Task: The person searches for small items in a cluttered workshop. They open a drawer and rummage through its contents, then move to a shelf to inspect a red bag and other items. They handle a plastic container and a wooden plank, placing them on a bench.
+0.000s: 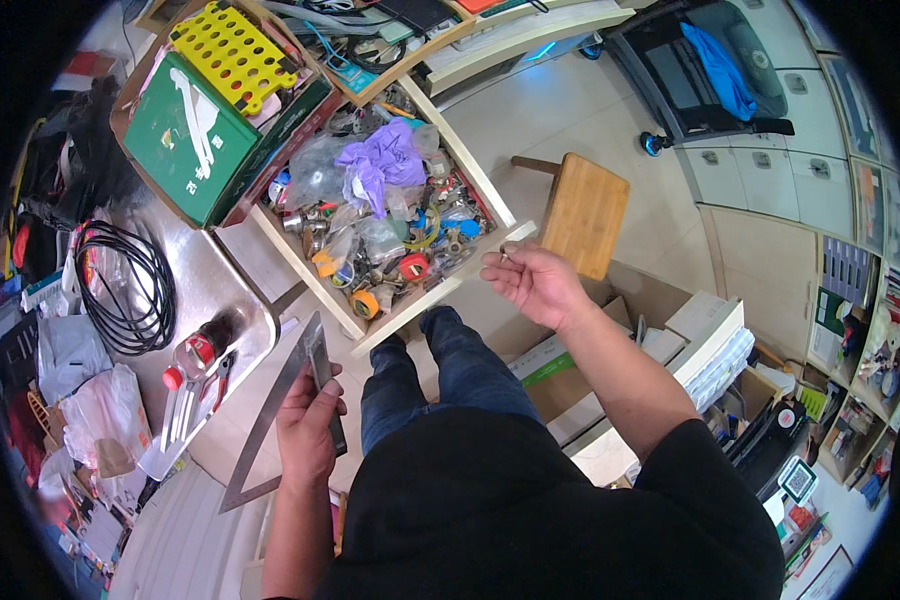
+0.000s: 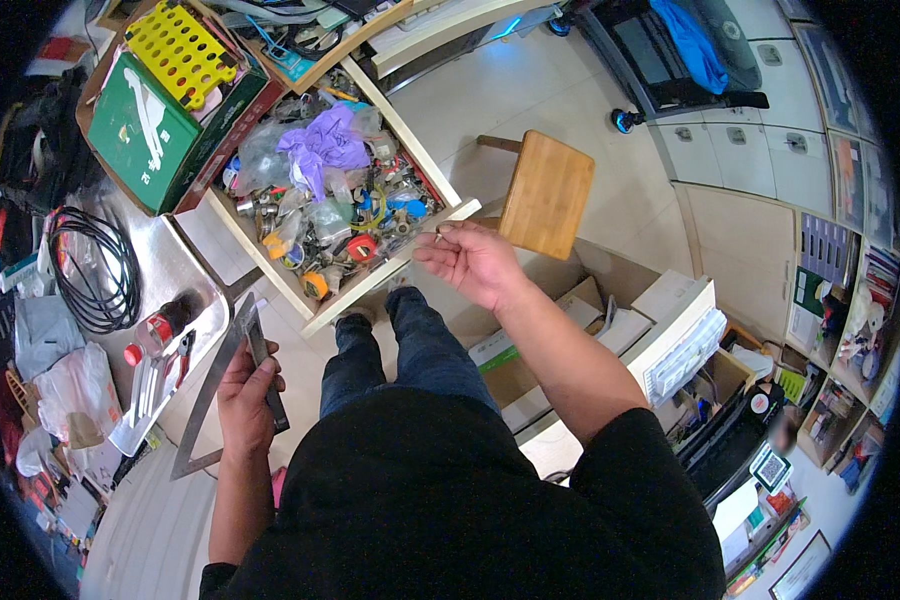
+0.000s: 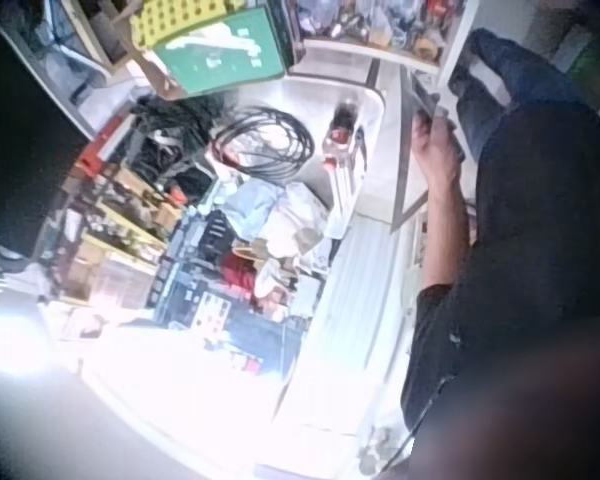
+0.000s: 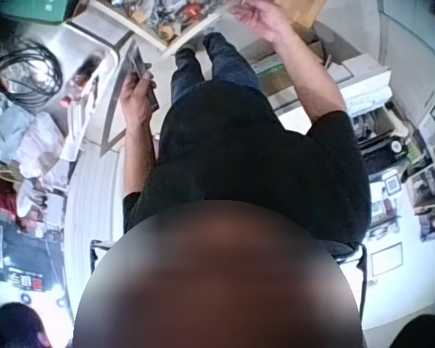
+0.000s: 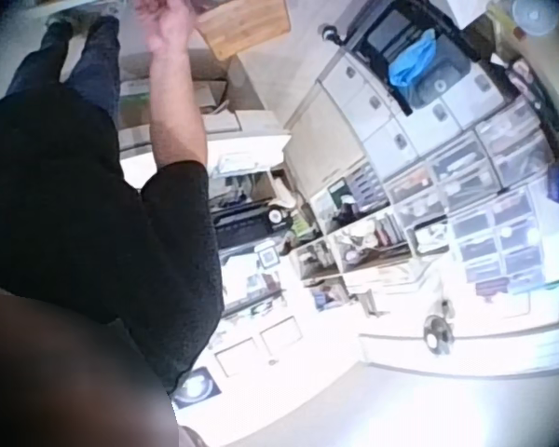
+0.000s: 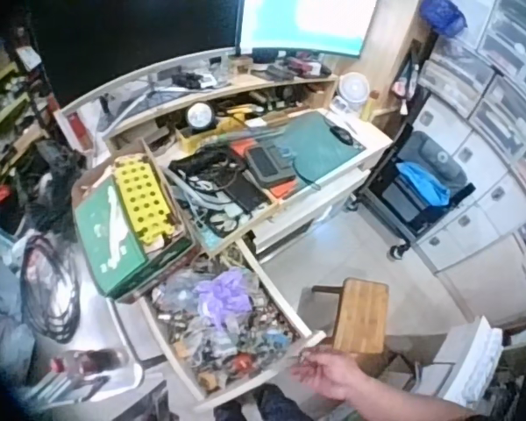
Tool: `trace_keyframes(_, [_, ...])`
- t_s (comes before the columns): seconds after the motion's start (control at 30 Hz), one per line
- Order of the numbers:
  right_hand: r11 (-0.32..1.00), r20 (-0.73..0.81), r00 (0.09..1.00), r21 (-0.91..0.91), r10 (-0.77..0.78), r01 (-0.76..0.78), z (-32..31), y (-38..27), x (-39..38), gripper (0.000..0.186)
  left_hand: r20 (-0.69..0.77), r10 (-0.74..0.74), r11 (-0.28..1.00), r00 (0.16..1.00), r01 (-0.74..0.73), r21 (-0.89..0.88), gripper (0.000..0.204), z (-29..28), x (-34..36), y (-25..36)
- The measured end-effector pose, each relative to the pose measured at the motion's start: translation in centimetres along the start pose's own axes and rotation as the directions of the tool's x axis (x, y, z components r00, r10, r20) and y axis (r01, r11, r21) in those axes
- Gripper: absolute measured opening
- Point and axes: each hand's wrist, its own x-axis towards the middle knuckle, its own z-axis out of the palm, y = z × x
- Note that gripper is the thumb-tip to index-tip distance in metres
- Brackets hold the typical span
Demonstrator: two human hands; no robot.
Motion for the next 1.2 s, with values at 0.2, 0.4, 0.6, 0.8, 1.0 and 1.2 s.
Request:
trace_keyframes(0.2, [0.997, -0.039, 0.997, 0.049, 0.061, -0.059, 0.2, 0.0, -0.2, 0.016, 0.003, 0.005, 1.000, 1.000, -0.005, 0.017, 0.040, 0.5, 0.0, 0.3])
trace_keyframes(0.4, [0.992, 0.014, 0.992, -0.014, 0.122, -0.122, 1.4, 1.0, -1.0, 0.020, 0.004, 0.019, 0.998, 1.000, -0.019, 0.068, 0.053, 1.1, 0.2, 0.4])
trace_keyframes(0.6, [0.936, 0.247, 0.904, -0.034, 0.348, -0.351, 4.4, 6.0, -2.6, 0.020, 0.050, 0.076, 0.995, 0.996, -0.079, 0.068, 0.072, 3.0, 0.0, 0.7])
trace_keyframes(0.8, [0.866, 0.372, 0.782, -0.214, 0.501, -0.453, 7.9, 10.4, -2.7, 0.022, 0.006, 0.060, 0.991, 0.998, -0.060, 0.116, 0.073, 4.1, 0.0, 0.7])
trace_keyframes(1.0, [0.841, 0.415, 0.732, -0.279, 0.541, -0.464, 8.8, 11.8, -2.6, 0.025, 0.013, 0.095, 0.994, 0.995, -0.096, 0.046, 0.069, 3.6, 0.0, -0.1])
trace_keyframes(1.2, [0.837, 0.429, 0.719, -0.254, 0.546, -0.485, 9.1, 12.1, -2.5, 0.024, 0.025, 0.119, 0.993, 0.993, -0.119, -0.014, 0.067, 2.9, -0.1, -0.8])
